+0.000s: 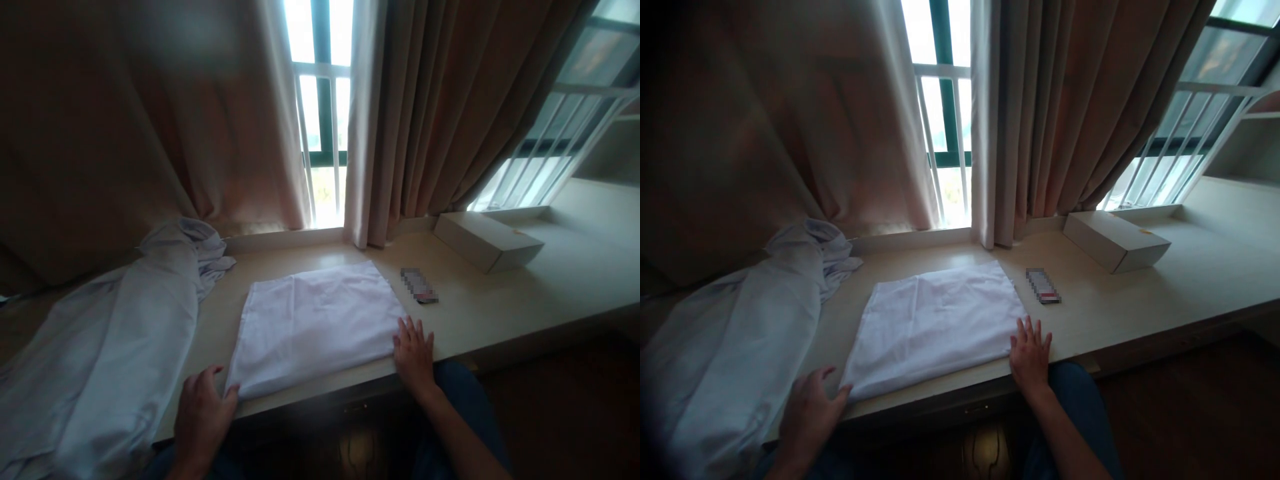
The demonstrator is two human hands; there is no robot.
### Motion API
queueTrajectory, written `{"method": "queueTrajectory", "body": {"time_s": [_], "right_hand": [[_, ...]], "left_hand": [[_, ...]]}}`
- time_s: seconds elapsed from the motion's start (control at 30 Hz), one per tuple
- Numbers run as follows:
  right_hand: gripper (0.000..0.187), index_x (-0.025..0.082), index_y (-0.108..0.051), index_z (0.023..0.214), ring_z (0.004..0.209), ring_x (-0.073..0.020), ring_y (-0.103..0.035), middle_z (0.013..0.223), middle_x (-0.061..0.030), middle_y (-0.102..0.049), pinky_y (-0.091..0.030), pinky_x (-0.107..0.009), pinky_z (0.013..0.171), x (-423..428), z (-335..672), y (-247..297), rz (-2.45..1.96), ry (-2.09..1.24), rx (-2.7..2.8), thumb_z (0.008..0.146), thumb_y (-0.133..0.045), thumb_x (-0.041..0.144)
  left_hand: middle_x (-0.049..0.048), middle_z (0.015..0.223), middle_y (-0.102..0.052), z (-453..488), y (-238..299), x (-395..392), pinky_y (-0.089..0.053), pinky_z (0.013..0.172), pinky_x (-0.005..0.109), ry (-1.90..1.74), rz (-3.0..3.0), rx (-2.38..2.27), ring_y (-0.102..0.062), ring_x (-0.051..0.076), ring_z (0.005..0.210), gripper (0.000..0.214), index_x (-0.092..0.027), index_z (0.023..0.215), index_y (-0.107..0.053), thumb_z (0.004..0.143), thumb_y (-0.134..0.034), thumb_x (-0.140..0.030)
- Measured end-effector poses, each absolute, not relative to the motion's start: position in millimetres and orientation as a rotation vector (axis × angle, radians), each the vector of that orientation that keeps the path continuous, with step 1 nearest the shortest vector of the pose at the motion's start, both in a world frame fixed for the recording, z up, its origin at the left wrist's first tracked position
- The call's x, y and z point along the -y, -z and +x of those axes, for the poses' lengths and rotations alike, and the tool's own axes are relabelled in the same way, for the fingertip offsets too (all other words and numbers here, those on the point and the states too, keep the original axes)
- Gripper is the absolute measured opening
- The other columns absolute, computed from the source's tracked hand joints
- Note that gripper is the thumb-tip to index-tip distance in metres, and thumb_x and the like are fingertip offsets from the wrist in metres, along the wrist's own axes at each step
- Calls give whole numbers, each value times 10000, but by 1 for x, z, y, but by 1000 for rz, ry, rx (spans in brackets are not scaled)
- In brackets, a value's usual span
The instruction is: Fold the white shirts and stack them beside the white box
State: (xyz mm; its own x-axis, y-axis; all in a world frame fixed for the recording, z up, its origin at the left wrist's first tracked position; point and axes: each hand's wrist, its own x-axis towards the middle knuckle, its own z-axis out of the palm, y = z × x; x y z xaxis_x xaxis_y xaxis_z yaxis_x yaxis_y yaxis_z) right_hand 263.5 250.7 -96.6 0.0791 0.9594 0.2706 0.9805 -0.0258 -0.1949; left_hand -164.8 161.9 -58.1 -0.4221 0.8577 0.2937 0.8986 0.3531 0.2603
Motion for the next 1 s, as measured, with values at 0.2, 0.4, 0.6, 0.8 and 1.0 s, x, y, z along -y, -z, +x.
{"method": "queueTrajectory", "body": {"time_s": [0.2, 0.4, 0.6, 0.8, 1.0], "right_hand": [[524, 230, -348, 1469, 1454, -263, -76, 1560, -49, -218, -51, -518, 1153, -253, 154, 61, -1495, -180, 2328, 984, -274, 415], [585, 275, -344, 1469, 1444, -301, -122, 1555, -57, -242, -53, -548, 1136, -271, 135, 70, -1490, -370, 2385, 959, -300, 560], [672, 281, -328, 1480, 1452, -278, -76, 1571, -49, -200, -14, -494, 1151, -285, 231, 86, -1713, -222, 2295, 925, -287, 657], [666, 279, -263, 1503, 1447, -270, -106, 1576, -47, -189, -60, -487, 1150, -295, 292, 97, -1925, -73, 2187, 941, -243, 636], [668, 288, -222, 1513, 1447, -288, -92, 1582, -40, -164, -55, -530, 1141, -288, 287, 104, -1984, 0, 2166, 944, -208, 637]], "left_hand": [[77, 1472, -421, -44, 47, -213, -221, 1160, 420, 492, -2291, 2056, -296, 253, 1398, 490, -244, 1342, -505, 908, -350, -408], [71, 1575, -212, -33, 91, -234, -108, 1120, 612, 193, -2193, 2297, -107, 366, 1448, 608, -355, 1459, -325, 884, -357, -551], [95, 1591, -138, -56, 105, -222, -38, 1140, 559, 224, -2065, 2341, -36, 351, 1457, 731, -322, 1477, -281, 836, -346, -668], [107, 1589, -137, -54, 107, -224, -21, 1138, 564, 227, -2063, 2334, -24, 356, 1456, 730, -329, 1476, -277, 835, -345, -673], [105, 1591, -121, -53, 105, -223, -37, 1143, 552, 189, -2048, 2330, -35, 351, 1456, 730, -319, 1478, -274, 839, -364, -662]]}}
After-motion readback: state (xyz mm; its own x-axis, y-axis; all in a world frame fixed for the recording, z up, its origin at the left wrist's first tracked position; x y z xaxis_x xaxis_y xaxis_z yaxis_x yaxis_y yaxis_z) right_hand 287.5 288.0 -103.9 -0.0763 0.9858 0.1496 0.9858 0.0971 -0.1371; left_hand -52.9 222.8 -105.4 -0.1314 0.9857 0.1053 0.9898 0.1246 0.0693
